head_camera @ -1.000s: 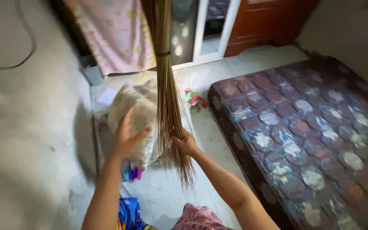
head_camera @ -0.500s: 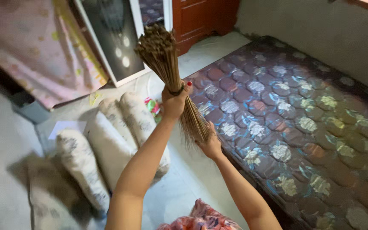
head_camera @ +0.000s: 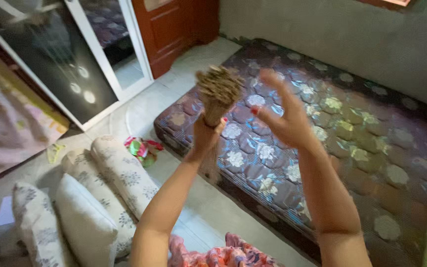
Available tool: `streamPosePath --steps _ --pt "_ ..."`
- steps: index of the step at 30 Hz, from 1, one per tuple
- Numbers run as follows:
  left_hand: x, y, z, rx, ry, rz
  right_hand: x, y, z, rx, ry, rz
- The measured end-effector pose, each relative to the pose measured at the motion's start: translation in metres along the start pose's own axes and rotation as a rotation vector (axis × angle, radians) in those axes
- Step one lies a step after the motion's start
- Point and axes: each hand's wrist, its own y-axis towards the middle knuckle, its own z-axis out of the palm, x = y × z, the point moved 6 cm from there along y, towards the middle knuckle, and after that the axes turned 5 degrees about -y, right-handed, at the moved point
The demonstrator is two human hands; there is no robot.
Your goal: The person hits a mattress with a broom to remove dust while sitting on the floor.
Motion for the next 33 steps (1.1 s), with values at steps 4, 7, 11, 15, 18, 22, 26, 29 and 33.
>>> streamPosePath --steps 4,7,11,15,18,22,26,29,33 --pt "0.015 -0.009 0.046 0.234 0.283 0.275 0.025 0.042 -0.001 -0.047 0.138 -0.154" --pt "0.034 -0.011 0.070 0.353 0.261 0.306 0.000 0.043 0.064 0.309 -0.635 0.003" --pt "0.063 0.007 0.071 0.533 0.156 0.259 -0.013 0.022 0.091 0.183 -0.540 0.068" --pt "0.065 0.051 0.032 0.486 0.345 0.398 -0.040 0.031 0.104 0.127 -0.356 0.028" --pt "0.064 0.087 0.011 0.575 0.341 0.640 -0.120 0.038 0.109 0.139 0.267 0.501" --pt "0.088 0.149 -0.011 0.705 0.496 0.822 -0.210 0.050 0.173 0.109 0.436 0.597" --pt "0.112 0.213 -0.040 0.713 0.564 0.905 -0.246 0.029 0.288 -0.044 0.812 0.726" --pt "0.131 0.232 -0.053 0.796 0.594 0.925 -0.238 0.033 0.332 -0.487 1.040 0.687" --pt "0.157 0.257 -0.066 0.841 0.582 1.054 -0.209 0.071 0.390 -0.121 1.564 1.003"
